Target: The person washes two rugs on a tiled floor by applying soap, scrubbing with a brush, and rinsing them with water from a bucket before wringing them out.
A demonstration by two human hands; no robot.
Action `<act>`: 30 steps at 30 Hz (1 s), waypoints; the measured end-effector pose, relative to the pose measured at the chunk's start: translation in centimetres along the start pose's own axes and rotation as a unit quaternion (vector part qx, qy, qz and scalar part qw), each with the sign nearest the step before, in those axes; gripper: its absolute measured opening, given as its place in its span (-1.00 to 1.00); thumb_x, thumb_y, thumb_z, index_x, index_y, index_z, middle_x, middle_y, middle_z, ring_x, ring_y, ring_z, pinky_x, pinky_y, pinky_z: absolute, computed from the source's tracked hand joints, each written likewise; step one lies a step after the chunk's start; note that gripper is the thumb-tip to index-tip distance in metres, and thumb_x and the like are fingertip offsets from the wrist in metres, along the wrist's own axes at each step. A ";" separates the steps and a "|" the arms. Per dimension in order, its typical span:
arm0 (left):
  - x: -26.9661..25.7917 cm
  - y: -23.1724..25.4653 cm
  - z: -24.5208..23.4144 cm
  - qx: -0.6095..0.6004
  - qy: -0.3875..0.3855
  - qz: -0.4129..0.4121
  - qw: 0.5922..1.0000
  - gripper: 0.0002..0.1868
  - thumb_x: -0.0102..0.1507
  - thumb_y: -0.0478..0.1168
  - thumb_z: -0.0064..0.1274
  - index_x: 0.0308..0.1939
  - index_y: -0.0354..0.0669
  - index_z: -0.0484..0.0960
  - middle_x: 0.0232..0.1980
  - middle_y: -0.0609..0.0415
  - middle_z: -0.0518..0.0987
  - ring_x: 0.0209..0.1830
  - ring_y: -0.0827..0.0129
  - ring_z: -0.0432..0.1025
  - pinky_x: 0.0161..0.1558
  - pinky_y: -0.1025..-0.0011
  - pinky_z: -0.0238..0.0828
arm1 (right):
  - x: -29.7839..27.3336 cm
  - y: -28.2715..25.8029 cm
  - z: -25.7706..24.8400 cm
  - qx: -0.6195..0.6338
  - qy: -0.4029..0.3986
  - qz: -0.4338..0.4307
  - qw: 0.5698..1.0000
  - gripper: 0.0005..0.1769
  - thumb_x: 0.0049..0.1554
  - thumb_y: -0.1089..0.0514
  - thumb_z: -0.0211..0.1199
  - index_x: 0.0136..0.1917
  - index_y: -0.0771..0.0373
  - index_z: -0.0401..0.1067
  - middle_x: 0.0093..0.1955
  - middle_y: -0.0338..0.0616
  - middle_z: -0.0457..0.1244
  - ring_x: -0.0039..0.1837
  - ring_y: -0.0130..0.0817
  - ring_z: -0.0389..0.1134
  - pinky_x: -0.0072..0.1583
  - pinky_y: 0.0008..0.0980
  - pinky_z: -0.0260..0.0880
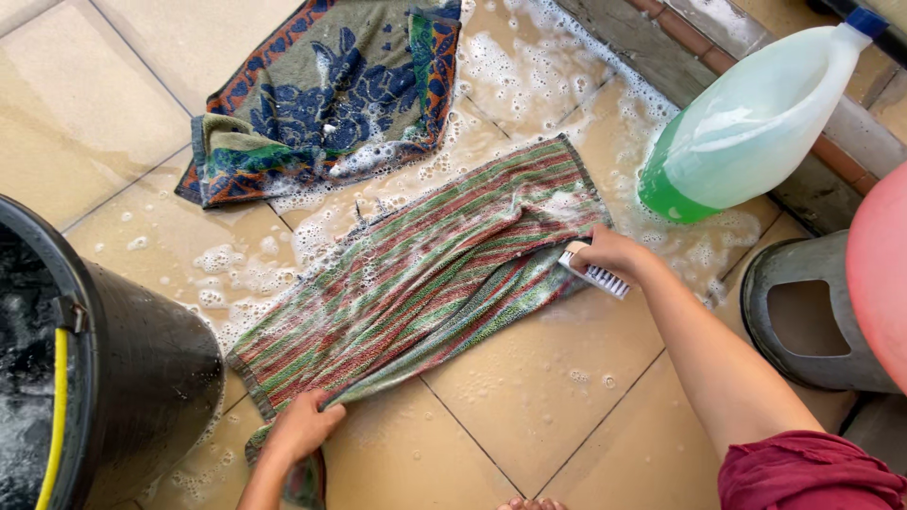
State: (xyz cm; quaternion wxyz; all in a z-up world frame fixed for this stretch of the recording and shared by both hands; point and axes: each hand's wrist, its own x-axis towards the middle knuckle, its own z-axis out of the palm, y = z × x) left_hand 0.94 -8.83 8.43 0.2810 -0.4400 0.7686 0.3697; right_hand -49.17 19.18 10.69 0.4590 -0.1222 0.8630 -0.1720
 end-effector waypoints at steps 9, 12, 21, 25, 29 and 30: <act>-12.9 7.9 -15.2 -0.332 0.489 0.244 0.769 -0.79 0.30 -0.40 0.25 -0.23 -0.29 0.47 -0.28 0.24 0.50 -0.32 0.70 0.30 -0.23 0.63 0.22 | -4.4 -20.9 -9.5 0.054 0.496 -0.524 0.691 -0.27 -0.02 0.16 0.43 0.30 0.24 0.10 0.12 0.09 0.32 0.17 0.02 0.43 0.25 -0.16 0.44; -20.0 9.3 -17.5 -0.341 0.510 0.253 0.748 -0.84 0.29 -0.37 0.20 -0.19 -0.20 0.48 -0.22 0.24 0.55 -0.28 0.69 0.40 -0.14 0.67 0.32 | -6.3 -21.7 -13.9 0.095 0.434 -0.560 0.699 -0.61 0.05 0.23 0.40 0.09 0.19 0.29 0.04 -0.05 0.37 0.06 -0.17 0.44 0.11 -0.25 0.43; -12.1 12.7 -5.9 -0.002 0.067 0.348 0.935 -0.40 0.08 -0.04 0.27 0.12 -0.21 0.52 -0.07 -0.28 0.61 -0.04 -0.17 0.49 -0.06 0.06 0.41 | 2.4 -9.0 -5.9 0.095 0.458 -0.218 0.857 -0.05 -0.02 -0.12 0.58 0.33 0.10 -0.06 0.16 0.14 0.28 0.12 0.14 0.34 0.17 0.00 0.34; -3.8 11.7 3.5 0.027 0.006 0.236 0.971 -0.52 0.16 -0.12 0.19 0.11 -0.18 0.49 -0.20 -0.30 0.61 -0.10 -0.21 0.53 -0.04 -0.02 0.46 | -1.4 -6.7 12.6 -0.145 0.391 -0.320 0.851 -0.37 0.12 0.20 0.20 0.46 0.05 0.21 0.22 0.27 0.17 0.16 0.12 0.25 0.13 0.09 0.26; -1.0 6.6 11.2 0.080 0.044 0.271 0.958 -0.61 0.14 -0.02 0.28 -0.09 -0.14 0.58 -0.26 -0.24 0.63 -0.19 -0.20 0.55 -0.08 -0.03 0.49 | -7.0 -5.6 23.9 -0.212 0.265 -0.657 0.673 -0.44 -0.04 0.13 0.23 0.21 -0.41 0.47 0.33 0.04 0.23 0.33 0.06 0.24 0.29 0.21 0.22; -0.6 4.8 11.8 0.080 0.046 0.237 0.967 -0.62 0.13 -0.03 0.28 -0.10 -0.13 0.58 -0.26 -0.24 0.63 -0.17 -0.18 0.55 -0.08 -0.03 0.48 | -4.7 -6.6 22.8 -0.234 0.244 -0.674 0.657 -0.48 0.07 0.12 0.23 0.26 -0.38 0.45 0.39 0.04 0.24 0.33 0.01 0.26 0.28 0.14 0.25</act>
